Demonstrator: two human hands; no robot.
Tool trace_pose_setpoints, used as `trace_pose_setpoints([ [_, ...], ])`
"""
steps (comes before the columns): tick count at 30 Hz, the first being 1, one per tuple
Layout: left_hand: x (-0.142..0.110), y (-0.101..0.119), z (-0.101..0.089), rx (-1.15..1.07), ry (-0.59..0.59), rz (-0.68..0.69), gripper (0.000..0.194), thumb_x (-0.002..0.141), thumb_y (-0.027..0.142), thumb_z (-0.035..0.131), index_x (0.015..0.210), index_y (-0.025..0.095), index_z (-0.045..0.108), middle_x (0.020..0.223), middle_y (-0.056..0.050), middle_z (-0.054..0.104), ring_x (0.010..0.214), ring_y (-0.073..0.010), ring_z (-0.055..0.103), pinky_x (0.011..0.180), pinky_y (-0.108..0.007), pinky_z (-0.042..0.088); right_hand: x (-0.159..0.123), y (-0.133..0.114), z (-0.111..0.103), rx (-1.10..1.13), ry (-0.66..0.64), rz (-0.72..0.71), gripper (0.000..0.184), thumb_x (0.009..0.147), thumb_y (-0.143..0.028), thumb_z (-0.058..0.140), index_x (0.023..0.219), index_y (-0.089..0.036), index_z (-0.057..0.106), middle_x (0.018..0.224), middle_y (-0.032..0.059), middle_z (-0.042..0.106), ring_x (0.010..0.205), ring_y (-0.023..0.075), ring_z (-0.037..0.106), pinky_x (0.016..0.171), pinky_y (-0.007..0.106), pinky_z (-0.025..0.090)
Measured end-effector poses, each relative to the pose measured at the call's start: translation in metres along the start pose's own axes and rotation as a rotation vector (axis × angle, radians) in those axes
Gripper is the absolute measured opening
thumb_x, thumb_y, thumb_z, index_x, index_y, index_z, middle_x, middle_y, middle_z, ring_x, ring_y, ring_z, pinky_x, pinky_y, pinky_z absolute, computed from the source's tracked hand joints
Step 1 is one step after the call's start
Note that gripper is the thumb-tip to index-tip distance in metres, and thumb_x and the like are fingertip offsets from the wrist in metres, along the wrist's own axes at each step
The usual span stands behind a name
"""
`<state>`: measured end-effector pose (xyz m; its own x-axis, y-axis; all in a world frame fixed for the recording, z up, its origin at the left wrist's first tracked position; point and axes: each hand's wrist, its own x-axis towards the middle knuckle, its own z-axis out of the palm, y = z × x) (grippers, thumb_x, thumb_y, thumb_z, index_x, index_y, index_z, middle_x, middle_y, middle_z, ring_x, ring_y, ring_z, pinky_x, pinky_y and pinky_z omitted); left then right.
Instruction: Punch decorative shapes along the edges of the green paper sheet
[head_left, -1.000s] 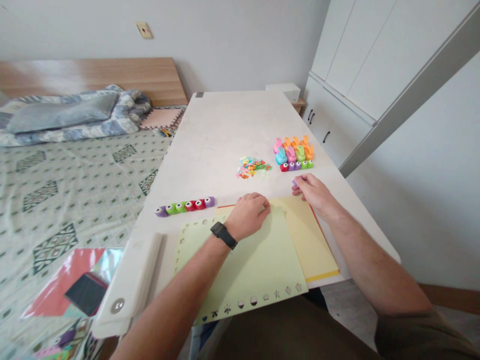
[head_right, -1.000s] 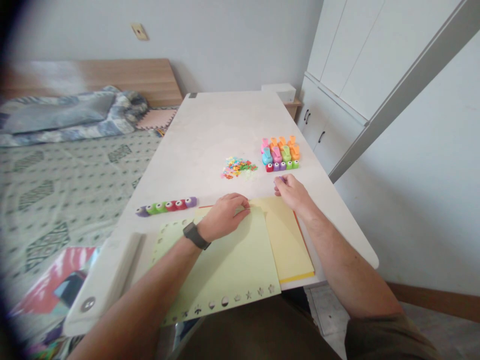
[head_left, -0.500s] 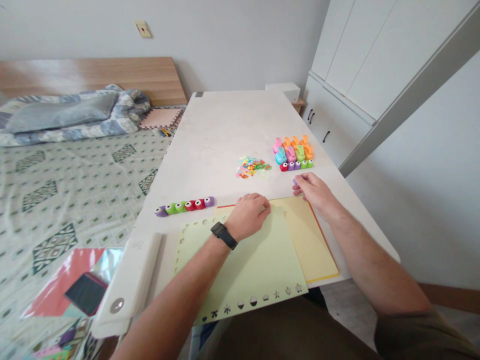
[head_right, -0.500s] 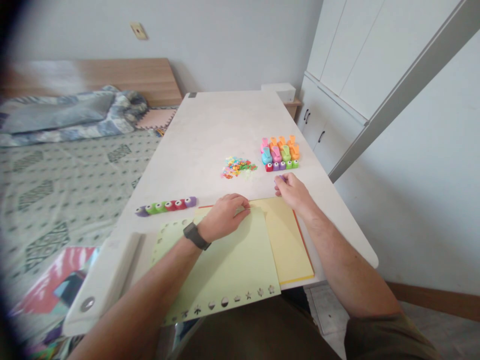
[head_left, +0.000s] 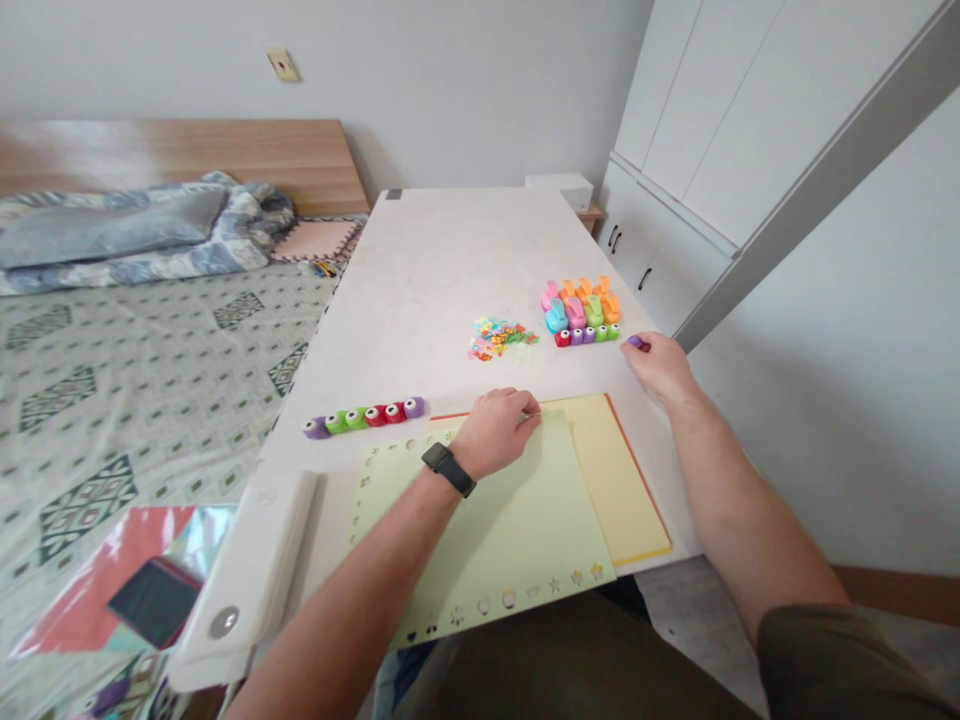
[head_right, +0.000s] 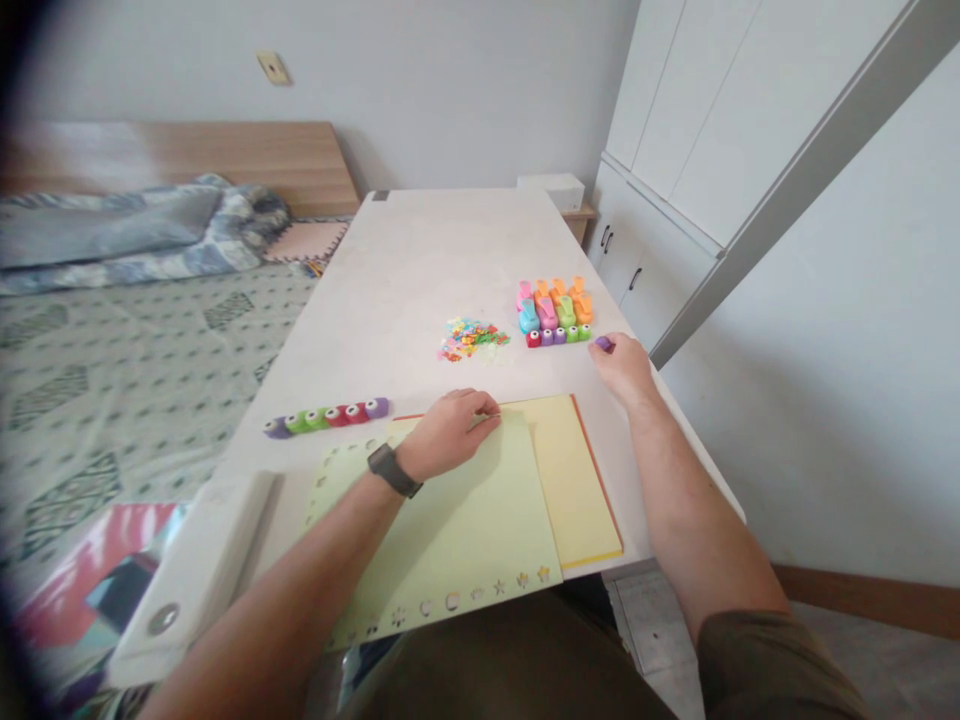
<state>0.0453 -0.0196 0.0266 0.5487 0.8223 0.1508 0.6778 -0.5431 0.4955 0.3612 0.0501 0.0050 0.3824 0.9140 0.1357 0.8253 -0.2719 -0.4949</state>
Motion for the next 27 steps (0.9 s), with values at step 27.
trace_pose_setpoints([
  [27,-0.003,-0.007,0.004,-0.130,0.011,0.006,0.012,0.093,0.022,0.053,0.094,0.019,0.065,0.090,-0.004,0.070,0.084,-0.0179,0.063,0.075,-0.029,0.047,0.033,0.007,0.020,0.118,0.256,-0.029,0.044,0.076,-0.022,0.060,0.119,-0.013,0.065,0.114,0.0149,0.070,0.095,0.0264,0.065,0.093,0.041,0.047],
])
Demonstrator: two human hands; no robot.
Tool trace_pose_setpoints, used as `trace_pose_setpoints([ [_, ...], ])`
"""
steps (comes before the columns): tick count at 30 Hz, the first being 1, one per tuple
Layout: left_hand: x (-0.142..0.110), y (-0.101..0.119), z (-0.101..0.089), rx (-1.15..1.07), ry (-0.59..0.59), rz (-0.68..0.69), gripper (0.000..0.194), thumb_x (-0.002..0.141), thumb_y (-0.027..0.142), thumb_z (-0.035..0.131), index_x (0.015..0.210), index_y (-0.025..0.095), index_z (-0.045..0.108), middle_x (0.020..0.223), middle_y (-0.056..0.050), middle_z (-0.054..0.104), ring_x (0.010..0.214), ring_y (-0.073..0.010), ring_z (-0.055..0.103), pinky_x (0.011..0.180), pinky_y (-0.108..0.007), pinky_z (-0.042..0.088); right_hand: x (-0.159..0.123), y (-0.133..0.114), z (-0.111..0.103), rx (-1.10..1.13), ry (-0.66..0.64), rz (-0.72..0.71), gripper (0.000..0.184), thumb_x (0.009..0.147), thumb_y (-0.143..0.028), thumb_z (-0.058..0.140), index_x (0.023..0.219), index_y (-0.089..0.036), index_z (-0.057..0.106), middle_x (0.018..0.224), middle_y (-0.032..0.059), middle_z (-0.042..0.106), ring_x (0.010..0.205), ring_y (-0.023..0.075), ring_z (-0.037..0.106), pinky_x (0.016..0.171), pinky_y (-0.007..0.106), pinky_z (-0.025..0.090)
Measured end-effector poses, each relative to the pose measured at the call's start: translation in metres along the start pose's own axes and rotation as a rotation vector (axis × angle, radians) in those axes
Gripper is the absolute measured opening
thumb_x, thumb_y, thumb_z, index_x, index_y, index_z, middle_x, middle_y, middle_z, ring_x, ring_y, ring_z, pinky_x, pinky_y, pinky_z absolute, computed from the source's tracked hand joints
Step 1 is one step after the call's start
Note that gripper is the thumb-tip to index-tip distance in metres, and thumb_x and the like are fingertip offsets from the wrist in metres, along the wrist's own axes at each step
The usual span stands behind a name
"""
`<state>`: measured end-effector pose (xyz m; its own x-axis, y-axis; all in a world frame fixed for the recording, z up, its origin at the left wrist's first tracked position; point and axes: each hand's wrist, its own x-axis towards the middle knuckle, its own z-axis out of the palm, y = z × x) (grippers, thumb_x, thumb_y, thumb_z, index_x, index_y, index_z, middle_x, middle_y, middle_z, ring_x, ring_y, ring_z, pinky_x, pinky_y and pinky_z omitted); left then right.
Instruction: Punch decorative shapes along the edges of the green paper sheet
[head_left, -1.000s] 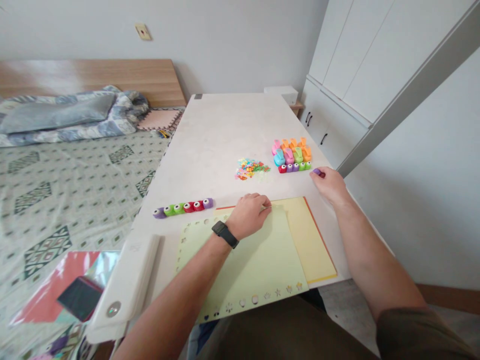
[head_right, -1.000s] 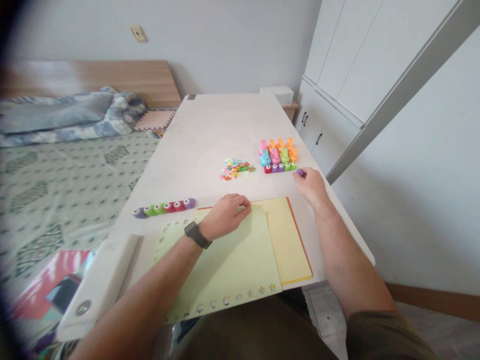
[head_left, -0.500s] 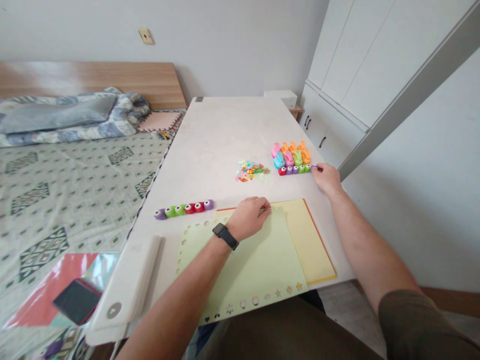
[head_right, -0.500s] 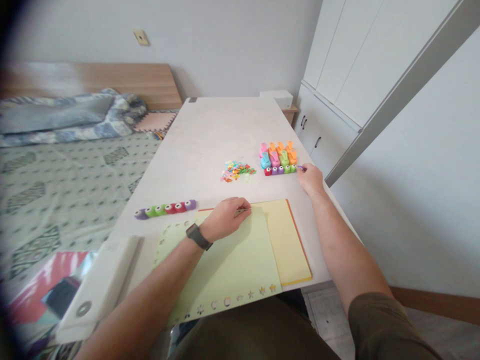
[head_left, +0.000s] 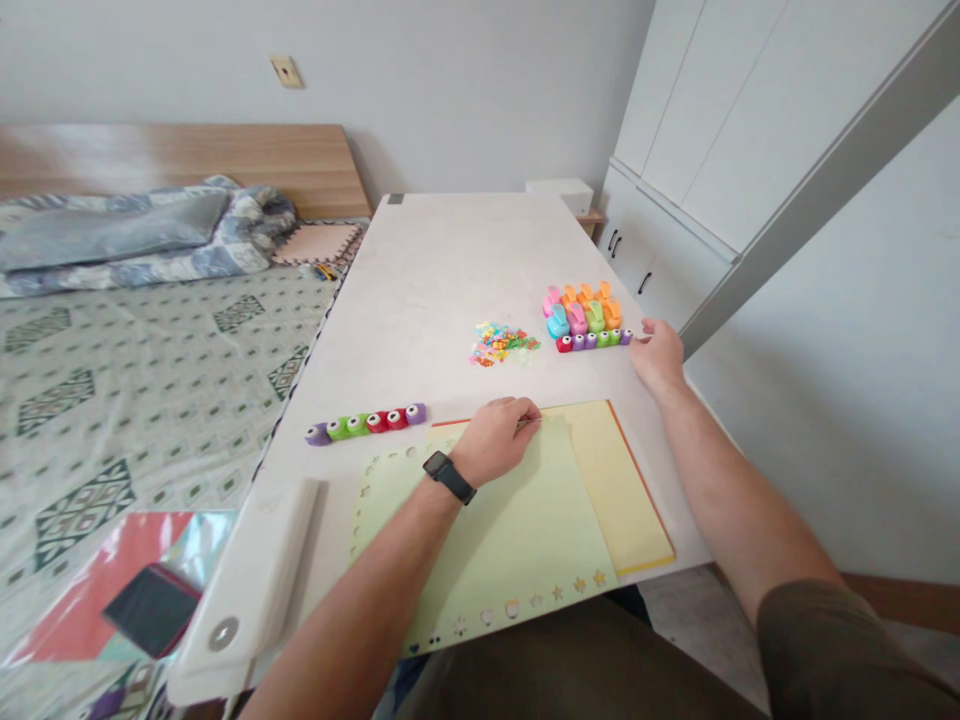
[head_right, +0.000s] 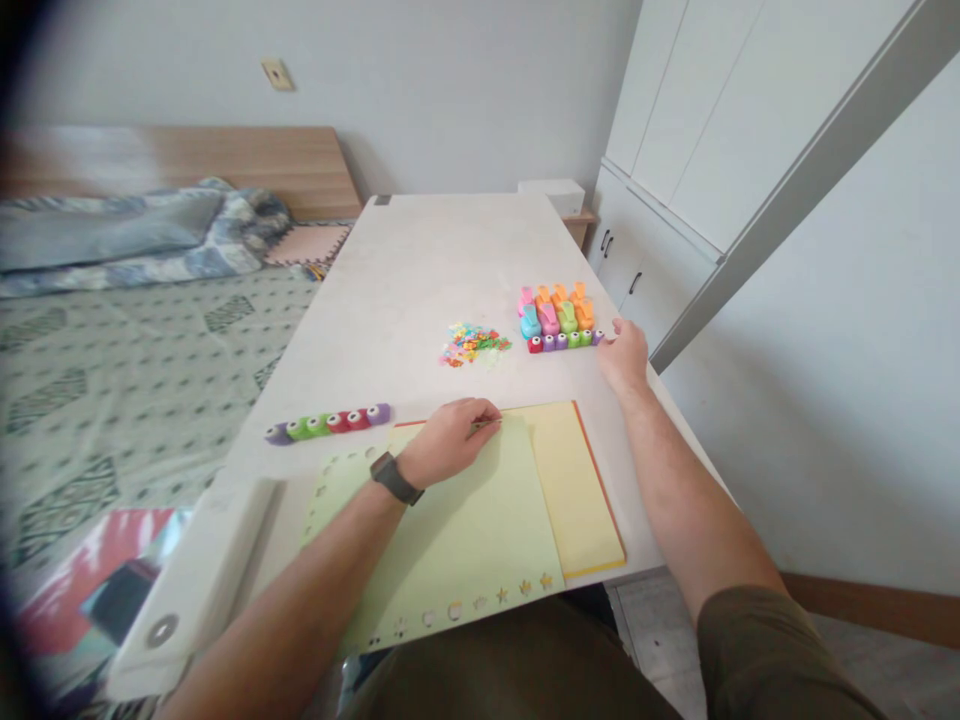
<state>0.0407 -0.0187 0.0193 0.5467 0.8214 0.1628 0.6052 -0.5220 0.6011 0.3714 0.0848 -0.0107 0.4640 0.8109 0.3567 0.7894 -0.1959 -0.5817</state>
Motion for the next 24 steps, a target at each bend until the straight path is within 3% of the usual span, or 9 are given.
trace_pose_setpoints([
  [3,0.000,-0.001,0.000,-0.027,-0.001,-0.002,0.014,0.093,0.021,0.052,0.097,0.019,0.065,0.092,-0.004,0.070,0.085,-0.0177,0.064,0.076,-0.029,0.048,-0.018,-0.020,-0.014,0.132,0.080,-0.074,0.035,0.084,-0.027,0.055,0.115,-0.015,0.065,0.105,0.0131,0.070,0.086,0.0236,0.064,0.088,0.040,0.048],
  [5,0.000,-0.001,-0.001,-0.050,-0.002,-0.009,0.015,0.093,0.021,0.052,0.100,0.019,0.065,0.094,-0.005,0.071,0.087,-0.0177,0.065,0.077,-0.029,0.049,-0.038,-0.037,-0.022,0.290,-0.024,-0.130,0.033,0.088,-0.035,0.055,0.114,-0.017,0.066,0.103,0.0109,0.071,0.085,0.0218,0.065,0.083,0.038,0.050],
  [8,0.000,-0.001,-0.003,-0.071,0.004,-0.030,0.017,0.093,0.022,0.052,0.105,0.019,0.064,0.096,-0.005,0.071,0.088,-0.0181,0.066,0.078,-0.029,0.050,-0.070,-0.061,-0.028,0.477,-0.386,-0.193,0.036,0.087,-0.047,0.061,0.110,-0.020,0.067,0.095,0.0070,0.071,0.078,0.0193,0.064,0.074,0.034,0.052],
  [11,0.000,0.000,-0.004,-0.079,0.002,-0.044,0.018,0.093,0.023,0.052,0.107,0.019,0.063,0.097,-0.005,0.072,0.089,-0.0187,0.067,0.078,-0.029,0.051,-0.092,-0.075,-0.029,0.504,-0.755,-0.269,0.038,0.081,-0.050,0.070,0.105,-0.020,0.070,0.091,0.0058,0.072,0.078,0.0185,0.064,0.073,0.032,0.052],
  [15,-0.001,0.002,-0.006,-0.089,0.008,-0.061,0.018,0.093,0.025,0.053,0.107,0.020,0.063,0.095,-0.004,0.073,0.089,-0.0190,0.068,0.079,-0.030,0.051,-0.101,-0.080,-0.030,0.468,-1.056,-0.307,0.033,0.079,-0.047,0.074,0.095,-0.018,0.072,0.083,0.0043,0.072,0.074,0.0172,0.063,0.069,0.030,0.050],
  [24,-0.007,0.001,-0.024,0.004,-0.031,-0.093,0.025,0.090,0.034,0.059,0.111,0.019,0.063,0.100,-0.006,0.073,0.093,-0.0208,0.068,0.079,-0.031,0.051,-0.096,-0.077,-0.037,0.462,-1.109,-0.304,0.023,0.083,-0.039,0.069,0.087,-0.017,0.070,0.073,0.0006,0.064,0.065,0.0130,0.054,0.060,0.026,0.042],
])
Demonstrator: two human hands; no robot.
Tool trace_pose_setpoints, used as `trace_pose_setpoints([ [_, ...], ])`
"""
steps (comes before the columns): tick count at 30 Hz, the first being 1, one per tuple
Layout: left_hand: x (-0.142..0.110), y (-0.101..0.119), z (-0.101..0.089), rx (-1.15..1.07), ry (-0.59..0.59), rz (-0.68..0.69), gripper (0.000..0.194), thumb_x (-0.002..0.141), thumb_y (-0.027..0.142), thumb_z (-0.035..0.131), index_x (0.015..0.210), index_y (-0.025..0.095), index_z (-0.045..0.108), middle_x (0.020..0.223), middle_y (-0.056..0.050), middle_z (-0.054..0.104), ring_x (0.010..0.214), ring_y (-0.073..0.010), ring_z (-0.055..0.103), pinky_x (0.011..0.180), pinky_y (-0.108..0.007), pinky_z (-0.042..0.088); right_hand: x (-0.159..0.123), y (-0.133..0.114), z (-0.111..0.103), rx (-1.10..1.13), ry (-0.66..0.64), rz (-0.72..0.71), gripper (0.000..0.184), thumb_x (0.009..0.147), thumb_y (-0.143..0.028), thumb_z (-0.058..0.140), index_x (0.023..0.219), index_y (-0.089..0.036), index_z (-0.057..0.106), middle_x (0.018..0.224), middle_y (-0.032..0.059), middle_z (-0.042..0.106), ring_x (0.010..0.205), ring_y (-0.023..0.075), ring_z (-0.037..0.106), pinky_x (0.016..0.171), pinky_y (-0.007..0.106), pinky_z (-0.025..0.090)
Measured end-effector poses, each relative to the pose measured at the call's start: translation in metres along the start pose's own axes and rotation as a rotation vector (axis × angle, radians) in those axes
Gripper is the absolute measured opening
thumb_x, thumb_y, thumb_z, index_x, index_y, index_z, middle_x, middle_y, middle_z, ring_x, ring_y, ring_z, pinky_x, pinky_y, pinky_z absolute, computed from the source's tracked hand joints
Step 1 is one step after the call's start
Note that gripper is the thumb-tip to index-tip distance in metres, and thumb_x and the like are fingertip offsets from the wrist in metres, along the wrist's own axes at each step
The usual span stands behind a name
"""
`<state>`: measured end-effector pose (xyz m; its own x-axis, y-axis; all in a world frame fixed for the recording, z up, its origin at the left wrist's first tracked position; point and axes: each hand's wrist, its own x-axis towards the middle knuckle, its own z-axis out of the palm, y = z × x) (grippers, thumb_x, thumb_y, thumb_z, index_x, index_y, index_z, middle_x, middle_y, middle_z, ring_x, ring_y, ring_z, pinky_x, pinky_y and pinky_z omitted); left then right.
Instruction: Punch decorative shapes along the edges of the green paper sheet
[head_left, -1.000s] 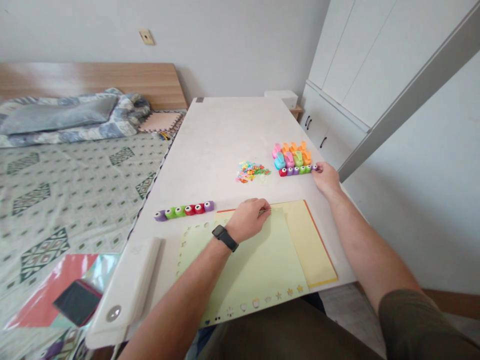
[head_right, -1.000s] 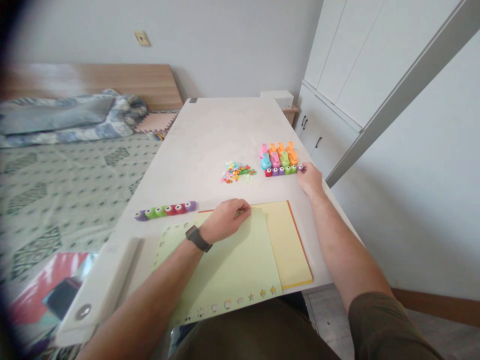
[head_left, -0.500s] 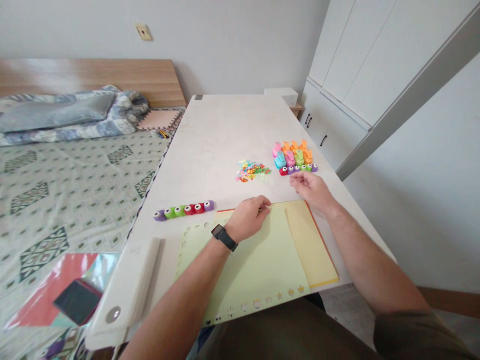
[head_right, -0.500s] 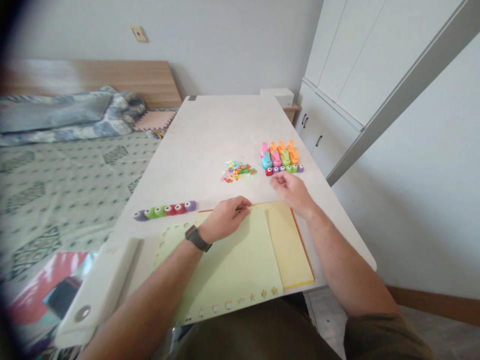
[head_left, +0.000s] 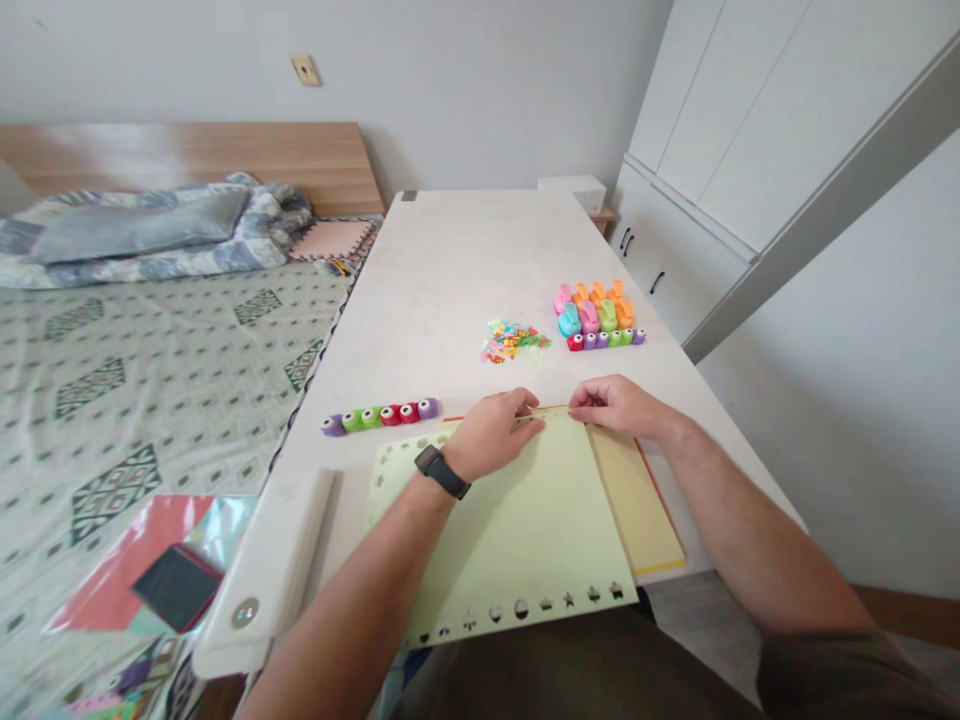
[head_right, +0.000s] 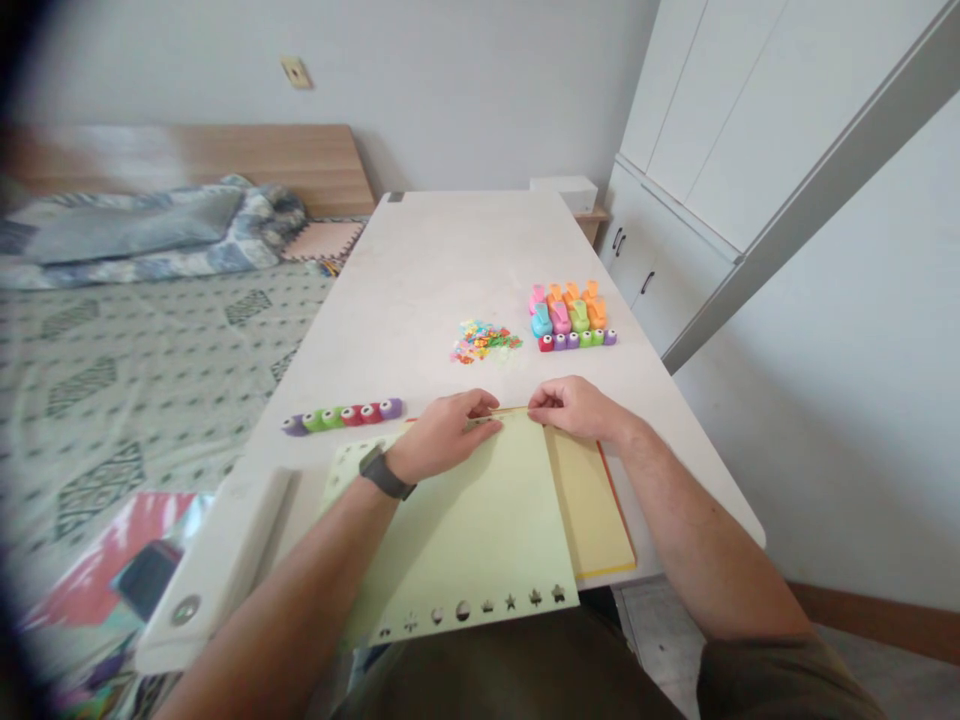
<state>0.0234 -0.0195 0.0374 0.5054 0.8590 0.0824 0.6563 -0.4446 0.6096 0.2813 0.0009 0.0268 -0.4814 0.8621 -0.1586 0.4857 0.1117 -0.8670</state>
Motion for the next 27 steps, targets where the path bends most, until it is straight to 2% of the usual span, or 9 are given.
trace_pose_setpoints([
  [4,-0.005,-0.001,-0.016,0.070,-0.031,-0.008,0.022,0.091,0.037,0.057,0.101,0.019,0.065,0.097,-0.006,0.072,0.088,-0.0202,0.067,0.073,-0.029,0.048,-0.002,-0.001,-0.004,0.004,0.012,-0.001,0.022,0.083,-0.038,0.068,0.086,-0.016,0.068,0.075,0.0018,0.064,0.067,0.0138,0.054,0.062,0.027,0.043],
  [12,-0.018,-0.011,-0.036,0.147,-0.096,-0.102,0.029,0.087,0.045,0.061,0.102,0.020,0.067,0.092,-0.005,0.072,0.083,-0.0210,0.066,0.069,-0.028,0.043,-0.007,-0.001,-0.013,0.075,0.137,-0.008,0.023,0.084,-0.039,0.067,0.084,-0.017,0.064,0.069,-0.0008,0.057,0.061,0.0122,0.049,0.058,0.026,0.039],
  [21,-0.024,-0.023,-0.039,0.073,-0.104,-0.136,0.025,0.083,0.043,0.064,0.095,0.021,0.068,0.089,-0.003,0.072,0.078,-0.0191,0.064,0.065,-0.026,0.040,-0.008,-0.006,-0.013,0.203,0.269,0.018,0.027,0.082,-0.044,0.068,0.083,-0.018,0.064,0.071,0.0002,0.057,0.063,0.0131,0.049,0.057,0.026,0.040],
  [27,-0.026,-0.029,-0.032,-0.019,-0.103,-0.144,0.027,0.088,0.045,0.057,0.091,0.020,0.068,0.075,0.000,0.067,0.065,-0.0151,0.057,0.058,-0.025,0.036,-0.005,-0.007,-0.011,0.279,0.325,0.032,0.030,0.084,-0.047,0.067,0.080,-0.017,0.063,0.067,-0.0009,0.056,0.059,0.0117,0.048,0.056,0.026,0.037],
])
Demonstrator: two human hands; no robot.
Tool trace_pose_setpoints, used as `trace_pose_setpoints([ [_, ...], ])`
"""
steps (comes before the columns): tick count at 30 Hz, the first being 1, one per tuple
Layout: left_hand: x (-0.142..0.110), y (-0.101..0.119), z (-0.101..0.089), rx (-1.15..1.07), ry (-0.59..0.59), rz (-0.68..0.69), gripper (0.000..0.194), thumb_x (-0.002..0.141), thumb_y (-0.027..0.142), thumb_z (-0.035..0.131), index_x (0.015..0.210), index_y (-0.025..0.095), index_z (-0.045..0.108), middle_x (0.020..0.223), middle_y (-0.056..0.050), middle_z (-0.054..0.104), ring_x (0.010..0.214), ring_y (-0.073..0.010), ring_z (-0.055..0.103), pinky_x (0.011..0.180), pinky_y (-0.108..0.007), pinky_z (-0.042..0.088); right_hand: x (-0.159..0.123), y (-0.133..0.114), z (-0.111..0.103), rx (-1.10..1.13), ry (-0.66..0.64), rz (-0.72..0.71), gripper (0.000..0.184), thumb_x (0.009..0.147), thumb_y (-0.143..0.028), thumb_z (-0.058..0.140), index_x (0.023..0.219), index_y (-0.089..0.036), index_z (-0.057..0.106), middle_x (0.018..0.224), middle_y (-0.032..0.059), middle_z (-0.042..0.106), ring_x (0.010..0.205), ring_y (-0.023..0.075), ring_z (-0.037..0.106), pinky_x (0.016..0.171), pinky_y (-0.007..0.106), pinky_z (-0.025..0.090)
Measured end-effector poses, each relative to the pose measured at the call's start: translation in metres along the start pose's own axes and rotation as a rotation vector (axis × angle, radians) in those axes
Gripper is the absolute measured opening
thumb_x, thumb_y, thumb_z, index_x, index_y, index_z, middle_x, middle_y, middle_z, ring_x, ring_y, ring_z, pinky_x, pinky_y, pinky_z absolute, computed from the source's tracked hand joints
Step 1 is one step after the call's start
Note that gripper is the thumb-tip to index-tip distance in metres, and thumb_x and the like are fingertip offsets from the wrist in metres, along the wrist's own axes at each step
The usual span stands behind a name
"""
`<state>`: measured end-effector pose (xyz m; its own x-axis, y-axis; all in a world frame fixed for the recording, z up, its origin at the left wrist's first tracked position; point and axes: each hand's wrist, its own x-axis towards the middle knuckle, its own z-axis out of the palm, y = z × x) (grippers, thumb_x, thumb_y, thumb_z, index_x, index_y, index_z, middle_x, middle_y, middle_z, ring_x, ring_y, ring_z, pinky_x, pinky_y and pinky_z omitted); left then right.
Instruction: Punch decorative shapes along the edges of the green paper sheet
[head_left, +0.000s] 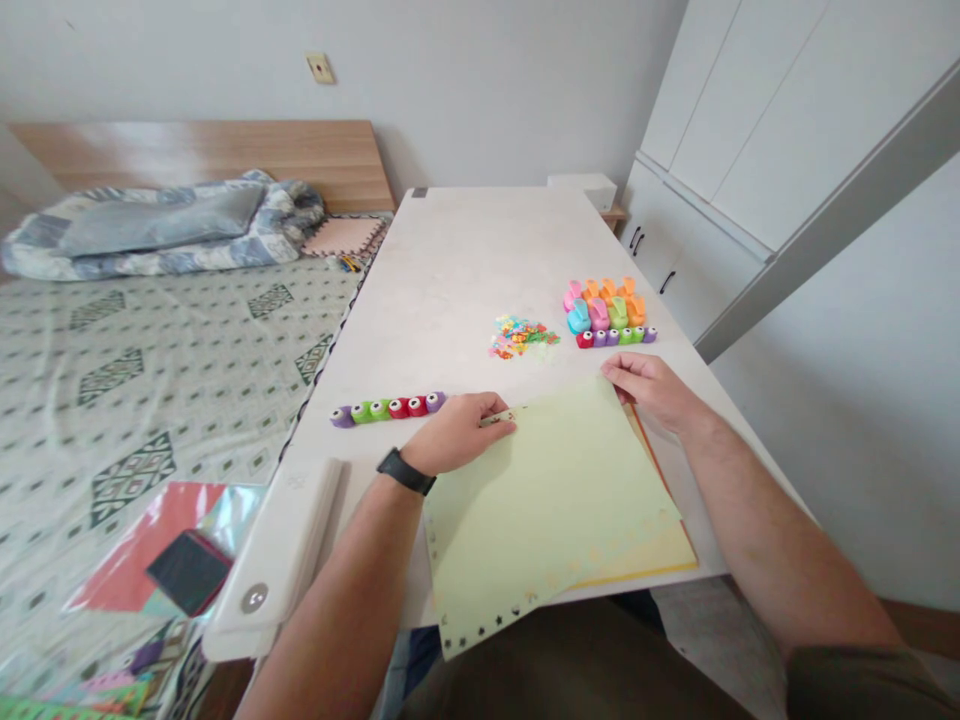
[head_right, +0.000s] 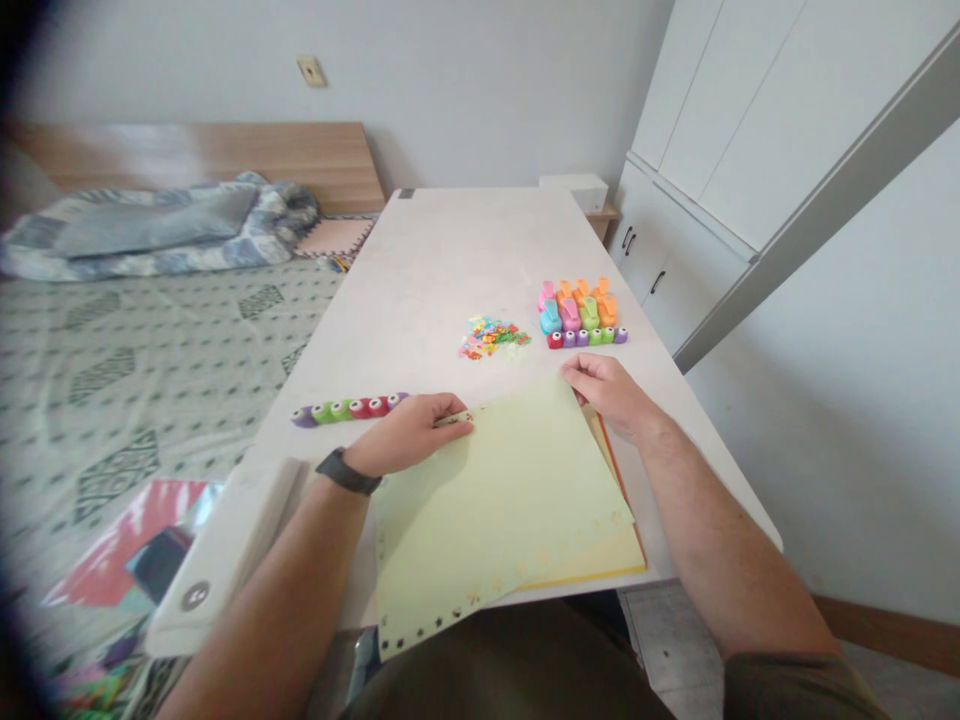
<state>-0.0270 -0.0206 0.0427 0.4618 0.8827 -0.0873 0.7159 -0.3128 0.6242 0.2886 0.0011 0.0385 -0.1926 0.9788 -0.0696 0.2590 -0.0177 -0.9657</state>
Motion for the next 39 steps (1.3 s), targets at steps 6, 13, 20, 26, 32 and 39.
trace_pose_setpoints([
  [6,-0.003,-0.002,0.000,-0.063,0.003,-0.017,0.033,0.091,0.048,0.051,0.089,0.019,0.067,0.069,0.001,0.063,0.062,-0.0136,0.054,0.055,-0.024,0.034,-0.001,0.001,-0.001,0.058,-0.031,0.040,0.030,0.084,-0.047,0.067,0.079,-0.018,0.062,0.066,-0.0021,0.055,0.058,0.0110,0.047,0.055,0.025,0.036],
  [13,-0.006,-0.001,0.003,-0.171,0.050,-0.073,0.036,0.092,0.051,0.048,0.088,0.019,0.065,0.067,0.001,0.061,0.059,-0.0129,0.052,0.051,-0.024,0.033,-0.006,-0.003,-0.004,0.069,-0.095,0.066,0.030,0.077,-0.044,0.075,0.083,-0.019,0.058,0.071,-0.0023,0.058,0.059,0.0117,0.050,0.055,0.025,0.040],
  [20,-0.007,-0.003,0.007,-0.176,0.053,-0.064,0.038,0.090,0.053,0.052,0.087,0.018,0.065,0.066,0.001,0.062,0.057,-0.0129,0.052,0.050,-0.024,0.033,-0.001,-0.002,-0.006,0.004,-0.105,0.089,0.035,0.076,-0.049,0.074,0.083,-0.019,0.059,0.072,-0.0012,0.059,0.060,0.0123,0.051,0.055,0.025,0.041],
  [26,-0.009,0.002,0.012,-0.224,0.129,-0.008,0.031,0.092,0.046,0.053,0.095,0.018,0.066,0.080,-0.003,0.071,0.066,-0.0147,0.060,0.058,-0.024,0.041,-0.008,-0.017,0.003,-0.045,-0.225,0.062,0.031,0.079,-0.046,0.074,0.083,-0.018,0.060,0.072,-0.0009,0.058,0.061,0.0119,0.050,0.057,0.026,0.039],
  [32,-0.008,0.009,0.025,-0.099,0.209,0.070,0.024,0.095,0.033,0.049,0.092,0.019,0.068,0.084,-0.005,0.073,0.071,-0.0164,0.063,0.062,-0.026,0.042,-0.001,-0.027,0.016,-0.365,-0.326,-0.053,0.030,0.081,-0.048,0.070,0.080,-0.019,0.062,0.069,-0.0006,0.059,0.062,0.0139,0.050,0.057,0.028,0.038],
  [39,-0.009,0.008,0.029,-0.058,0.196,0.087,0.023,0.095,0.031,0.049,0.090,0.019,0.068,0.085,-0.006,0.074,0.071,-0.0175,0.064,0.062,-0.027,0.043,0.034,-0.084,0.061,-0.618,-0.089,-0.317,0.020,0.086,-0.041,0.065,0.090,-0.023,0.069,0.083,0.0035,0.070,0.073,0.0186,0.061,0.068,0.032,0.043],
])
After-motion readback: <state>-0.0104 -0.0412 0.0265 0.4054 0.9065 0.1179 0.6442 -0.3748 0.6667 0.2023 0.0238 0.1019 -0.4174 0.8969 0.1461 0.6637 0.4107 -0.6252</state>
